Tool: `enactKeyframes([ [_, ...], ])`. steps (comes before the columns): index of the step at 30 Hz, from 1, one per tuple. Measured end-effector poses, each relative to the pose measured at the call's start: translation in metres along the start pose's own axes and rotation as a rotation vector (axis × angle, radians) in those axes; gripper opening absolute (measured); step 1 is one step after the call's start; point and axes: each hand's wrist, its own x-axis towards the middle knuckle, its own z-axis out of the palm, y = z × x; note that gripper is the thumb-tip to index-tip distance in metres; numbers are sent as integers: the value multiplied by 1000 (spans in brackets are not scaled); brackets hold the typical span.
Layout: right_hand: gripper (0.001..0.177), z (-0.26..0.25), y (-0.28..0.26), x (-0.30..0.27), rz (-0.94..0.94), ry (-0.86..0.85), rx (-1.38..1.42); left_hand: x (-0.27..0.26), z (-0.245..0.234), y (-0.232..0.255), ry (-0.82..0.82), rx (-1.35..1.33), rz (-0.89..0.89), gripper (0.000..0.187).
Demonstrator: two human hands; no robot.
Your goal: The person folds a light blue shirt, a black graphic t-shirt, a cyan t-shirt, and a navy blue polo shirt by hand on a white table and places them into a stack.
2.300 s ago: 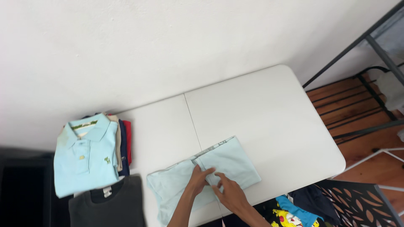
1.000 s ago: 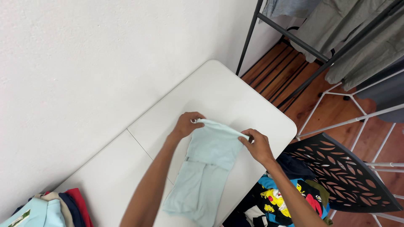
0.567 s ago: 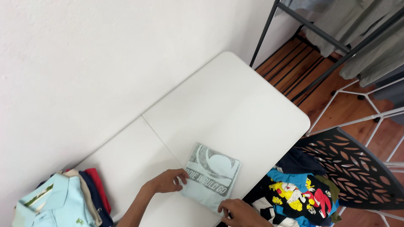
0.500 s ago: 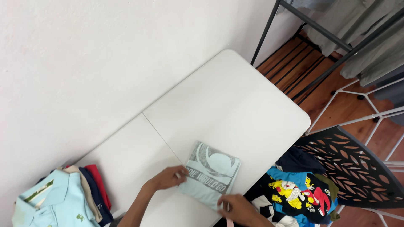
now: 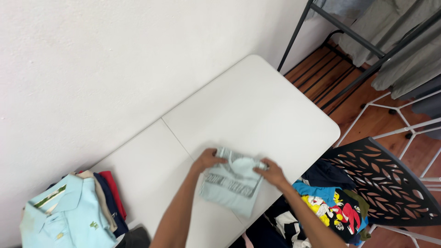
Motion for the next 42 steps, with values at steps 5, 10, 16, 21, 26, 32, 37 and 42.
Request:
enactKeyframes([
  [5,29,-51,-102,-45,-371,131,-25,-48,-58,67,53,-278,196,54],
  [10,22,-58,-130,-92,-722,262,-163,-85,-66,76,337,179,762,36],
  [16,28,-10,-18,-84,-646,324,-494,-49,2,-31,65,-179,422,50],
  [21,55,10,26,-52,-80,297,-277,-22,47,-40,332,-162,56,67],
  [26,66,23,14,-10,240,214,-235,21,63,-28,356,169,-94,84],
  [32,71,21,17,-11,120,264,27,-9,35,1,129,-128,-116,64],
  [37,111,10,-53,-42,286,-47,27,-103,-10,46,-28,-555,6,80],
  [42,110,59,-121,-69,481,-299,168,-170,-50,62,-38,-729,198,60],
])
